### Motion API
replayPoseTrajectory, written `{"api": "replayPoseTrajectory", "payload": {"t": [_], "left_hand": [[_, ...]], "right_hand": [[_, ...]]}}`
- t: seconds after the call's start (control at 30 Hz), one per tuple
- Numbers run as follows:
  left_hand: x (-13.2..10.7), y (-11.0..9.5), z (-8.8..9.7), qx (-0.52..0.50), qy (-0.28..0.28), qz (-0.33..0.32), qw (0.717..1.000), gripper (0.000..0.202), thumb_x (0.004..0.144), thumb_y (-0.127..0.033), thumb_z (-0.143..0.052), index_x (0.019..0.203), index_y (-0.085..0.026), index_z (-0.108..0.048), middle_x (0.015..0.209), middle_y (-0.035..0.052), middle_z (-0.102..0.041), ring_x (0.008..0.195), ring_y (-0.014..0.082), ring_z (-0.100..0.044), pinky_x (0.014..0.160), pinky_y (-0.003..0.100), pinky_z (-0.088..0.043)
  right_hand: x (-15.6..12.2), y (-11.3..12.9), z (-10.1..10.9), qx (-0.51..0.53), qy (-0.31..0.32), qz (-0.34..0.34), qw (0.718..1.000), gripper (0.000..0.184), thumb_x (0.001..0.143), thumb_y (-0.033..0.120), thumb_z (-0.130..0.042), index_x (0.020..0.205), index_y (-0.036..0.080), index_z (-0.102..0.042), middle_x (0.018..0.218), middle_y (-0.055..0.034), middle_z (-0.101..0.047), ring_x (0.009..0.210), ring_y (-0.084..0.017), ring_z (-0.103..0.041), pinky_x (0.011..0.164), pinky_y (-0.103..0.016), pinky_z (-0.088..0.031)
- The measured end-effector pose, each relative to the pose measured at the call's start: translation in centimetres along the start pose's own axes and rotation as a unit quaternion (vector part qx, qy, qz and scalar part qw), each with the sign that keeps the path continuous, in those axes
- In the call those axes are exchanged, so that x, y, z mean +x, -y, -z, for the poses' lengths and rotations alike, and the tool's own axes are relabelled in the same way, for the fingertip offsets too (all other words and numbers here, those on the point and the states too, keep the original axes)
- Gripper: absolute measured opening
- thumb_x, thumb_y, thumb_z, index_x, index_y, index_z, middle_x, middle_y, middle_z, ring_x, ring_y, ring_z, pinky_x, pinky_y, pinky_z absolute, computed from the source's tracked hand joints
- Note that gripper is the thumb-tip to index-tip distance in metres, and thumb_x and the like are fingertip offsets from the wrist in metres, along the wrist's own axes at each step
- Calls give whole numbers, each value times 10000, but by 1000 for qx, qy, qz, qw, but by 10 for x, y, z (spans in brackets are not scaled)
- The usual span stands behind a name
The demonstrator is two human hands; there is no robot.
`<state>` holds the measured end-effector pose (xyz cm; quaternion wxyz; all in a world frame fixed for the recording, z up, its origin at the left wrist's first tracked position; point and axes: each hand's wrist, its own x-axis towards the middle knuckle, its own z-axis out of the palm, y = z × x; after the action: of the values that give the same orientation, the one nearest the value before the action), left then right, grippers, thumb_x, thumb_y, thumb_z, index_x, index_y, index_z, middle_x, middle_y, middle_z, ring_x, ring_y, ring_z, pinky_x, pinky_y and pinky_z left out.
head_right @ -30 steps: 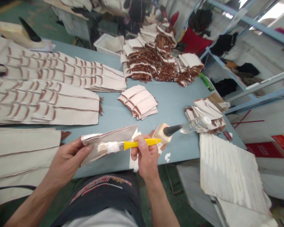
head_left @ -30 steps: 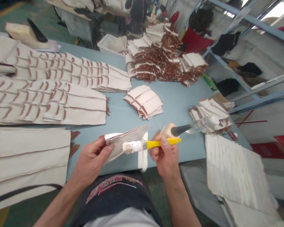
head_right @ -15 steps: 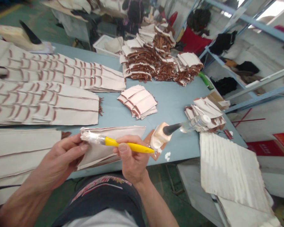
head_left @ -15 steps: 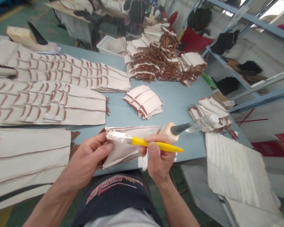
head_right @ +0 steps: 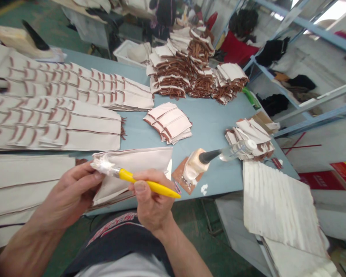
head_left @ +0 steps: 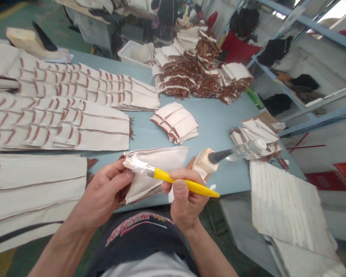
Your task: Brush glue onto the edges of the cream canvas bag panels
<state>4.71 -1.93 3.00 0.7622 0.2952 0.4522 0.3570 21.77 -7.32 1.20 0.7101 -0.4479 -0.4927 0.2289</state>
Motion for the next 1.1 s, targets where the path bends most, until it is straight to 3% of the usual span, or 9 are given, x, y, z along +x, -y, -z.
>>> {"api": "replayPoseTrajectory", "payload": {"t": [0.23,0.4,0.57,0.7,0.8,0.87,0.97,1.1], "left_hand": [[-3,-1,-3,18,-14,-40,999,329,637,-371,-1012,742,-187,-760,542,-59,-553,486,99,-433,431,192,-393],[1,0,-4,19,6,-52,998,297,671,-375,-977,782,-197,-766,570,-42,-608,491,104,-470,441,195,-406],[5,4,-8,8,-34,-49,998,308,644,-335,-979,740,-214,-712,550,-66,-569,477,105,-466,437,198,-399],[9,2,-9,-22,-44,-75,996,317,639,-297,-1004,853,-193,-794,604,-39,-675,558,135,-608,549,212,-521],[11,0,-7,-41,-31,-90,995,410,674,-312,-1004,1028,-175,-848,819,44,-842,695,199,-740,594,229,-558],[12,-2,-6,-46,-32,-95,994,419,697,-325,-998,1058,-166,-858,905,72,-877,692,206,-753,598,245,-572],[12,-2,-8,-49,-54,-107,992,377,678,-290,-1002,1009,-175,-862,853,46,-871,650,179,-727,596,234,-569],[12,1,-12,-47,-55,-117,991,337,642,-264,-998,938,-199,-851,707,-8,-791,613,160,-671,553,216,-519]], "right_hand": [[1,1,-7,45,-8,-46,998,180,1094,425,-712,1055,256,-757,693,29,-763,517,-140,-699,508,-257,-604],[4,-3,-17,64,-59,-103,991,313,1064,549,-721,982,247,-720,597,65,-691,452,-132,-647,461,-246,-560],[3,-6,-28,92,-53,-153,982,382,1036,603,-735,962,230,-705,566,71,-665,430,-128,-618,463,-248,-550],[15,-8,-20,84,-92,-148,981,405,1015,618,-753,952,221,-706,595,61,-690,448,-119,-621,479,-240,-545],[26,-11,-9,46,-149,-118,981,417,1000,632,-757,940,223,-701,597,67,-679,461,-107,-607,495,-227,-532],[27,-12,-5,33,-143,-111,983,401,1004,613,-756,932,223,-701,588,70,-668,453,-104,-590,500,-232,-528],[22,-16,-9,24,-113,-125,985,366,1030,566,-738,930,215,-711,587,65,-668,455,-111,-599,508,-244,-537],[18,-21,-17,6,-144,-124,982,380,1024,575,-730,930,208,-704,579,67,-661,451,-112,-592,494,-244,-530]]}}
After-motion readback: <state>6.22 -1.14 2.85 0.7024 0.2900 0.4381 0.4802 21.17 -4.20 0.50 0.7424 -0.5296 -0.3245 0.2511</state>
